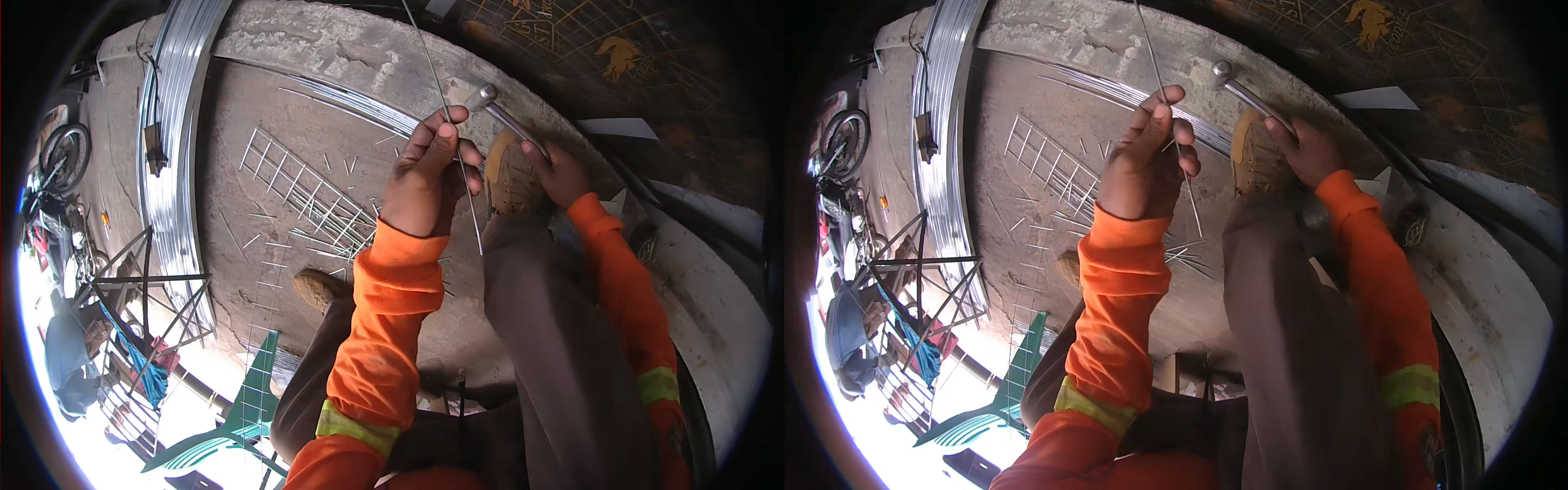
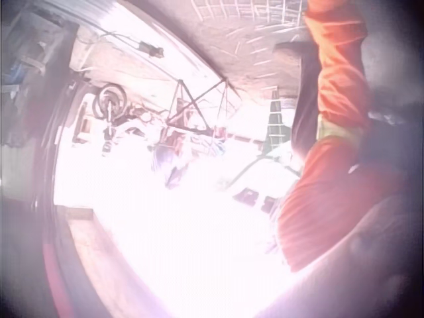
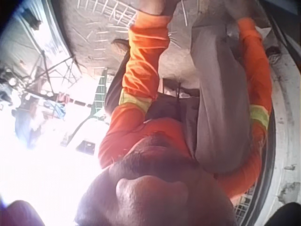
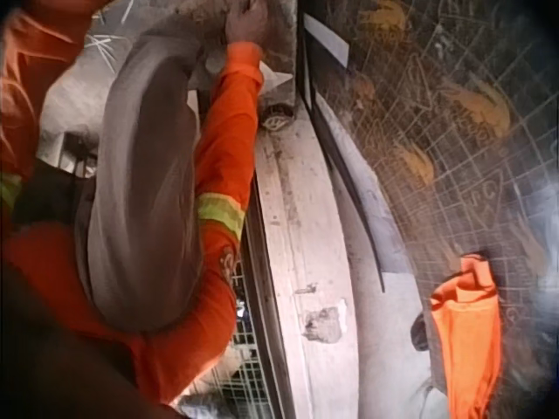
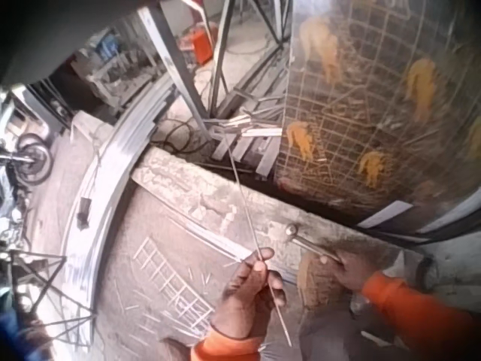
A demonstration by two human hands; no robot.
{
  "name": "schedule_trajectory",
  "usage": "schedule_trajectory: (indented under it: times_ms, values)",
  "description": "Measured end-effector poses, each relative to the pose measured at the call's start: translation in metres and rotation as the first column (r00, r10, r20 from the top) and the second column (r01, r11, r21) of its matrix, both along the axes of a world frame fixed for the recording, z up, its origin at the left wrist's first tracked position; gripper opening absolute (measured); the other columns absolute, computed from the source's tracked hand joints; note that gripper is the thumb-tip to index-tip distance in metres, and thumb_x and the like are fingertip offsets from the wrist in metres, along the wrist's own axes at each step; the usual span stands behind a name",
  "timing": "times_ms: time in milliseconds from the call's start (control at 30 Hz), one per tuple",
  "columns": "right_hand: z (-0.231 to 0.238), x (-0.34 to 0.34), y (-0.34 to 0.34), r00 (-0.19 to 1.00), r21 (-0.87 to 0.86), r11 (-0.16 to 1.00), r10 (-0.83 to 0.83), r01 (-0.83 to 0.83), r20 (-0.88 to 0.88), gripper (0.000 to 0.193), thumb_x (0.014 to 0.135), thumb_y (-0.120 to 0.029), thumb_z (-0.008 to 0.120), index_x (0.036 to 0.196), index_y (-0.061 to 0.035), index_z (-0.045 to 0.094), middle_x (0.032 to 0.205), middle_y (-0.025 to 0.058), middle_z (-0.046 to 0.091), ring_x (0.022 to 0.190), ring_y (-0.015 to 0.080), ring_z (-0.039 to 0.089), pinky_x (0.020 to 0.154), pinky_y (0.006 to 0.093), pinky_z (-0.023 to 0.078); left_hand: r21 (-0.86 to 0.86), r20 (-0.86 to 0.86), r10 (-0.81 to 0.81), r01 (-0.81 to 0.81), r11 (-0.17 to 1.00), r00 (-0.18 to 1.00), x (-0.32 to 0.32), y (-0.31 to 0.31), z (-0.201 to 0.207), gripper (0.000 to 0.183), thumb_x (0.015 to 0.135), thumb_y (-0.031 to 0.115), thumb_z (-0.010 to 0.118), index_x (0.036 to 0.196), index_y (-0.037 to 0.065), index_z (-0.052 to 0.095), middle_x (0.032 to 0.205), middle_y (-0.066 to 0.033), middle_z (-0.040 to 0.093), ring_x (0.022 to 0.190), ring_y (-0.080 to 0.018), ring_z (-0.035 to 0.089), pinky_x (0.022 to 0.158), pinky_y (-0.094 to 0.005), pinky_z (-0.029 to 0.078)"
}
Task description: Straightening and preparing metal wires or rods using a hammer on a concrete ledge.
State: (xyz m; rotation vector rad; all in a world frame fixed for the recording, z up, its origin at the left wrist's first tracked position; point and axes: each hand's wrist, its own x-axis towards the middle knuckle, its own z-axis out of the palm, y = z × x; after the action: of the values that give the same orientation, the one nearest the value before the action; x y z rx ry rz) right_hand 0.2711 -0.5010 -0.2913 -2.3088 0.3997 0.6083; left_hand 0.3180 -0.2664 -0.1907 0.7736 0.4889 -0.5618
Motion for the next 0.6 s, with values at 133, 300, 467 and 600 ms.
schedule_trajectory:
  times_ms: [133,300,467,600]
  values:
    - [-0.008,-0.004,0.005,0.996,0.047,0.999,-0.030,0.026,0.080,0.060,0.090,-0.059,0.047,0.092,-0.0006,0.060,0.084,0.0243,0.061,0.084,0.0416,0.059,0.074,0.0429,0.045,0.245,-0.118,-0.240,0.262,0.933,0.964,-0.045,0.003,-0.079,0.027,0.098,0.026,0.049,0.119,0.011,0.056,0.073,-0.0005,0.052,0.055,-0.0069,0.043,0.053,-0.0198,0.037]
    - [-0.015,-0.012,0.003,0.972,0.022,0.994,-0.107,0.104,0.208,0.057,0.091,-0.057,0.049,0.091,-0.0014,0.060,0.082,0.0239,0.060,0.081,0.0412,0.059,0.071,0.0438,0.045,0.254,-0.140,-0.235,0.264,0.930,0.962,-0.080,0.004,-0.148,0.026,0.098,0.028,0.049,0.119,0.014,0.057,0.071,0.0013,0.050,0.052,-0.0057,0.040,0.048,-0.0205,0.033]
    - [0.005,-0.007,0.004,0.980,0.011,0.996,-0.090,0.090,0.178,0.053,0.091,-0.054,0.051,0.090,-0.0021,0.060,0.077,0.0210,0.060,0.078,0.0387,0.060,0.069,0.0416,0.045,0.519,0.008,-0.212,0.178,0.836,0.977,-0.087,-0.005,-0.165,0.027,0.098,0.027,0.050,0.114,0.009,0.063,0.066,0.0017,0.051,0.055,-0.0065,0.045,0.052,-0.0225,0.038]
    - [0.038,-0.002,0.010,0.965,0.030,1.000,-0.007,-0.001,0.260,0.046,0.092,-0.050,0.052,0.090,-0.0045,0.060,0.071,0.0168,0.060,0.071,0.0367,0.061,0.063,0.0400,0.046,0.608,0.106,-0.183,0.082,0.790,0.977,-0.092,-0.019,-0.161,0.026,0.098,0.028,0.051,0.116,0.013,0.063,0.064,0.0028,0.050,0.053,-0.0046,0.042,0.048,-0.0220,0.035]
